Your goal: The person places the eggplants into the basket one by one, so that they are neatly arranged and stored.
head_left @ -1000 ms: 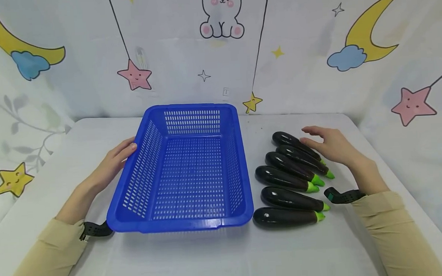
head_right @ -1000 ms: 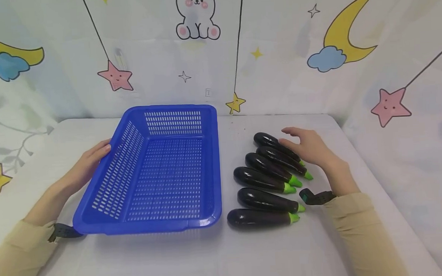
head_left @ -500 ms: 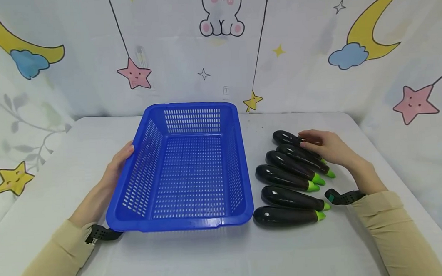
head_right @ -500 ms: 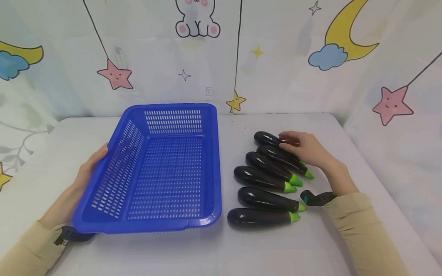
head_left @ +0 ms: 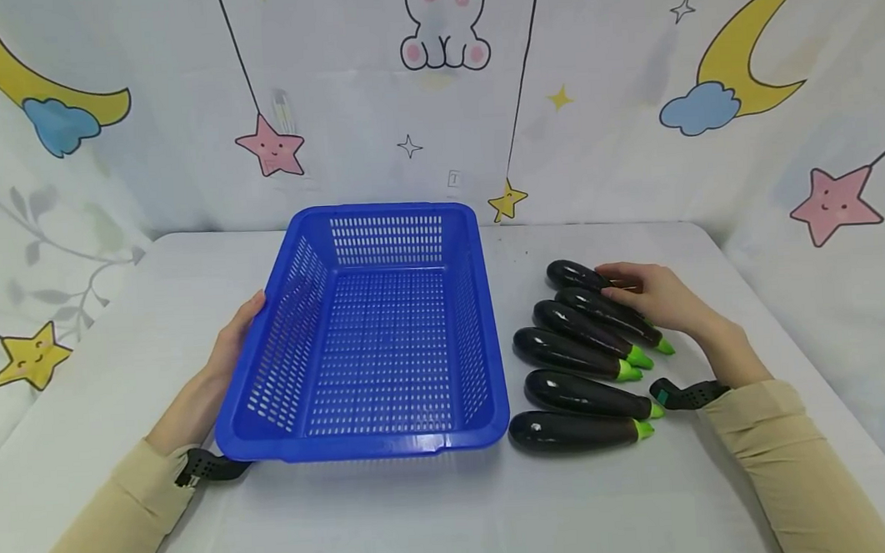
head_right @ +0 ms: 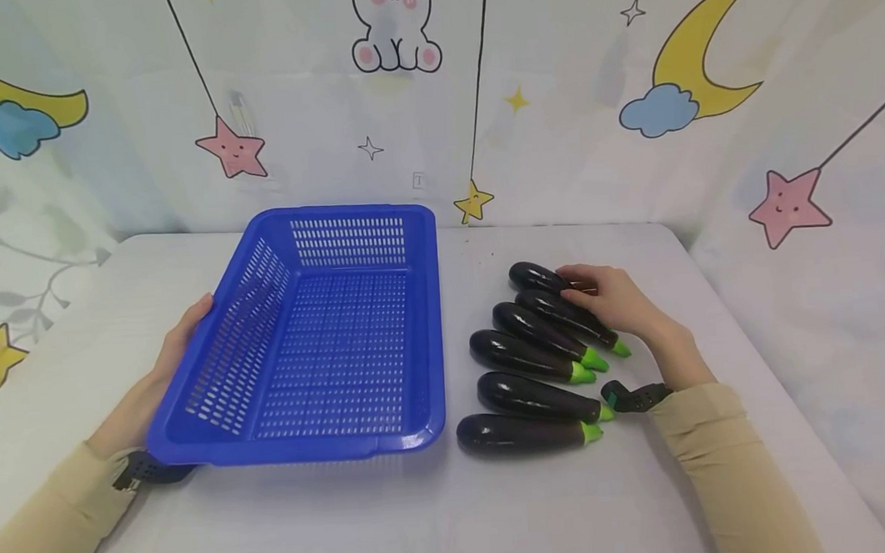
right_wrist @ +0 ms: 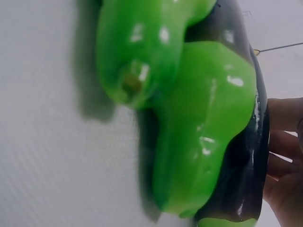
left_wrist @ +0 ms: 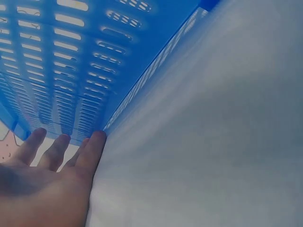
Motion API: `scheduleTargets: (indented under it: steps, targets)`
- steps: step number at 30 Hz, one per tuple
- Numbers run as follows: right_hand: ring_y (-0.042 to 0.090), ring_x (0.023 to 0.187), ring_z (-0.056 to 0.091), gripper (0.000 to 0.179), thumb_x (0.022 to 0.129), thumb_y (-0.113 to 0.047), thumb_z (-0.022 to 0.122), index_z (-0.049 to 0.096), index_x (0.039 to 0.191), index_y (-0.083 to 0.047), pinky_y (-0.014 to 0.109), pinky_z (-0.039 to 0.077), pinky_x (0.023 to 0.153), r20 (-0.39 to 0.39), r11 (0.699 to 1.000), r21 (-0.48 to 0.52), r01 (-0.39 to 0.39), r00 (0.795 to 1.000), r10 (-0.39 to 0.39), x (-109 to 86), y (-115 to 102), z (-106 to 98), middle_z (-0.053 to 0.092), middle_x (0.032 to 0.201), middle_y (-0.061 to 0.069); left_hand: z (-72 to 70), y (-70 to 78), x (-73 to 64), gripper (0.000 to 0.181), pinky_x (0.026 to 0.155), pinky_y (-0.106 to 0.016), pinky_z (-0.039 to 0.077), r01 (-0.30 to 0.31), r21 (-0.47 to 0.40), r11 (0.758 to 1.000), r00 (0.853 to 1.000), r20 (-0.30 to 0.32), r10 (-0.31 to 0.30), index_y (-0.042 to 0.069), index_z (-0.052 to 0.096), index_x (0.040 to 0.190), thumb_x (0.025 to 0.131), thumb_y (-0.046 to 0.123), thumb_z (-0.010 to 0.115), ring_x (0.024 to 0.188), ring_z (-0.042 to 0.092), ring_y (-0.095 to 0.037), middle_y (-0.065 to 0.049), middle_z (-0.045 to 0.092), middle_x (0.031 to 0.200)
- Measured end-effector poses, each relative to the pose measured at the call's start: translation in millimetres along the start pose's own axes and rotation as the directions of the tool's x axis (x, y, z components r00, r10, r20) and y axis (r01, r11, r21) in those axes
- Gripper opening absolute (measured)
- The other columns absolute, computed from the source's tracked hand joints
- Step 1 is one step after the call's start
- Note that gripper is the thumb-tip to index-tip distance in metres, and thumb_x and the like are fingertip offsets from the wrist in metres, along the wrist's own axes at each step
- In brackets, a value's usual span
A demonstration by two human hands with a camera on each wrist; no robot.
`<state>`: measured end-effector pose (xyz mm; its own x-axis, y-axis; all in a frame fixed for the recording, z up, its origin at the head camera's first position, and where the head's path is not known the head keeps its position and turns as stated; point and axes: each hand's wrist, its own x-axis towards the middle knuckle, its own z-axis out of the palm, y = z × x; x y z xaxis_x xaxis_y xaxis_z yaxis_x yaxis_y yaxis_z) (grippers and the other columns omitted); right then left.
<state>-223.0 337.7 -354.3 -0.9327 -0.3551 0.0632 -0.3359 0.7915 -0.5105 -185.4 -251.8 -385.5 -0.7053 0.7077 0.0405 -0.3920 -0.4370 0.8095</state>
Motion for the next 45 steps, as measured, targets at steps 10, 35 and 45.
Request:
scheduleTargets:
  steps: [10, 35, 45]
  targets:
    - [0.043, 0.117, 0.061, 0.038, 0.102, -0.014, 0.059, 0.056, 0.136, 0.001, 0.056, 0.051, 0.094, -0.020, 1.000, 0.004, 0.023, 1.000, -0.023, 0.4, 1, 2, 0.061, 0.132, 0.024, -2.4, -0.5, -0.1, 0.052, 0.087, -0.033, 0.056, 0.020, -0.025, 0.999, 1.000, 0.014, -0.019, 0.020, 0.040, 0.147, 0.107, 0.046, 0.020, 0.109, 0.064, -0.019, -0.005, 0.064, 0.123]
    - [0.042, 0.116, 0.063, 0.037, 0.101, -0.009, 0.060, 0.057, 0.137, -0.001, 0.055, 0.050, 0.094, -0.133, 1.000, -0.016, 0.027, 0.991, -0.028, 3.3, -3, 2, 0.062, 0.132, 0.022, -4.2, 0.0, 0.6, 0.053, 0.086, -0.029, 0.055, 0.007, -0.048, 0.999, 0.999, 0.052, -0.004, 0.017, 0.043, 0.145, 0.108, 0.044, 0.016, 0.108, 0.064, -0.017, -0.006, 0.063, 0.122]
    - [0.040, 0.113, 0.065, 0.038, 0.100, -0.009, 0.061, 0.058, 0.137, -0.003, 0.054, 0.051, 0.092, -0.162, 0.998, -0.036, 0.054, 0.985, -0.059, 4.0, -17, -1, 0.063, 0.131, 0.021, -4.9, 0.2, 0.8, 0.057, 0.087, -0.028, 0.056, 0.016, -0.106, 0.994, 0.997, 0.080, -0.007, 0.014, 0.045, 0.143, 0.107, 0.044, 0.012, 0.108, 0.064, -0.019, -0.008, 0.064, 0.123]
